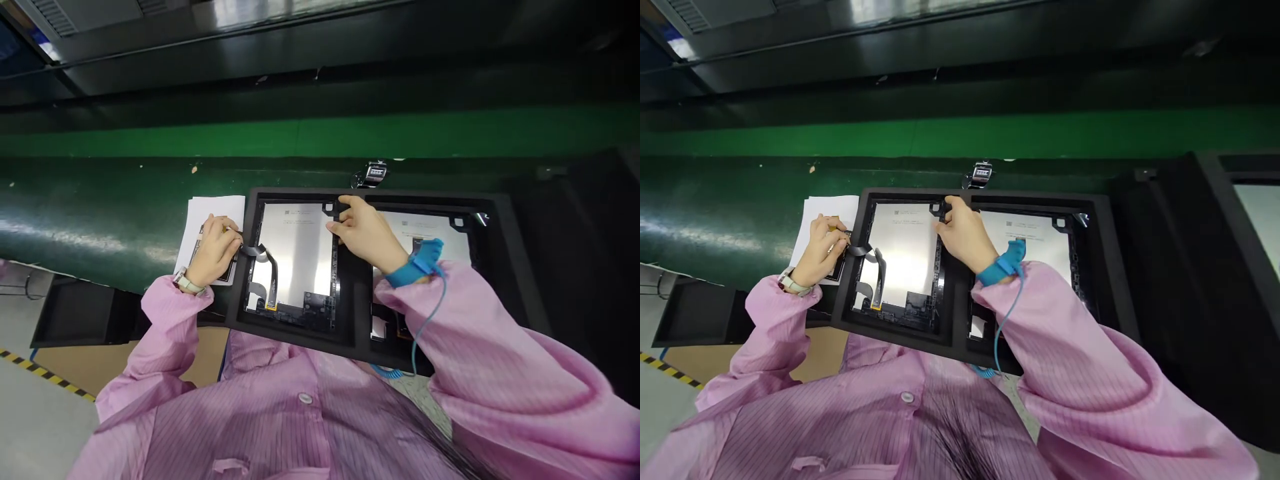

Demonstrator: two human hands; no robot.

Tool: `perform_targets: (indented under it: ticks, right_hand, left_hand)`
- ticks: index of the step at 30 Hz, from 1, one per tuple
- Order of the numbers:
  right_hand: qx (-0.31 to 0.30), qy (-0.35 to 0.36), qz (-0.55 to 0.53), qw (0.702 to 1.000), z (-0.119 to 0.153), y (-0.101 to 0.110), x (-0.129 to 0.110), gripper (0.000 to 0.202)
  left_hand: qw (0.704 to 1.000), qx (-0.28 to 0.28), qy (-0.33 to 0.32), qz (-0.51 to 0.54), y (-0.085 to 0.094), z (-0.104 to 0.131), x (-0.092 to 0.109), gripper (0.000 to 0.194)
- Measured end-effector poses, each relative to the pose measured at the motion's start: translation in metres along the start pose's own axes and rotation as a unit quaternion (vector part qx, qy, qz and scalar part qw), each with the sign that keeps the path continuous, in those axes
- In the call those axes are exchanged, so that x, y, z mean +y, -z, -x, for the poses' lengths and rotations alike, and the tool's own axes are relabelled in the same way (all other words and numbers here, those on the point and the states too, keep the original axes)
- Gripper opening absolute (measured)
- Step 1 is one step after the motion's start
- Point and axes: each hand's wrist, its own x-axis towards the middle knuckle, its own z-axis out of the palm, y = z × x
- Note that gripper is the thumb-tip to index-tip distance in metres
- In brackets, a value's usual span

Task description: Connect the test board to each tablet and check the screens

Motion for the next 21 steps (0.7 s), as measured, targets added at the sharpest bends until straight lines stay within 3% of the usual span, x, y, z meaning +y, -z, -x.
perform_targets:
  ticks: [3,4,5,7,9,11,21]
  right_hand:
    - [0.09,0.155,0.183,0.967,0.016,-0.009,-0.019,0.037]
    - [0.092,0.204,0.206,0.953,0.021,-0.015,-0.028,0.033]
    - [0.066,0.246,0.207,0.945,0.025,-0.022,-0.038,0.032]
    - [-0.045,0.293,0.156,0.942,0.029,-0.042,-0.054,0.027]
    - [-0.146,0.288,0.084,0.943,0.027,-0.062,-0.064,0.017]
    - [-0.185,0.263,0.042,0.946,0.023,-0.077,-0.067,0.015]
    - [-0.157,0.222,0.02,0.962,0.017,-0.092,-0.063,0.01]
  left_hand:
    - [0.999,-0.038,-0.006,0.034,0.005,-0.007,-0.001,0.04]
    - [0.998,-0.047,-0.007,0.044,0.005,-0.008,-0.001,0.04]
    - [0.997,-0.052,-0.006,0.053,0.006,-0.009,0.0,0.039]
    - [0.996,-0.056,-0.004,0.065,0.005,-0.01,0.002,0.039]
    - [0.996,-0.055,-0.003,0.075,0.004,-0.01,0.003,0.039]
    - [0.995,-0.053,-0.001,0.08,0.003,-0.009,0.004,0.04]
    - [0.998,-0.035,-0.025,0.035,-0.004,-0.008,0.004,0.034]
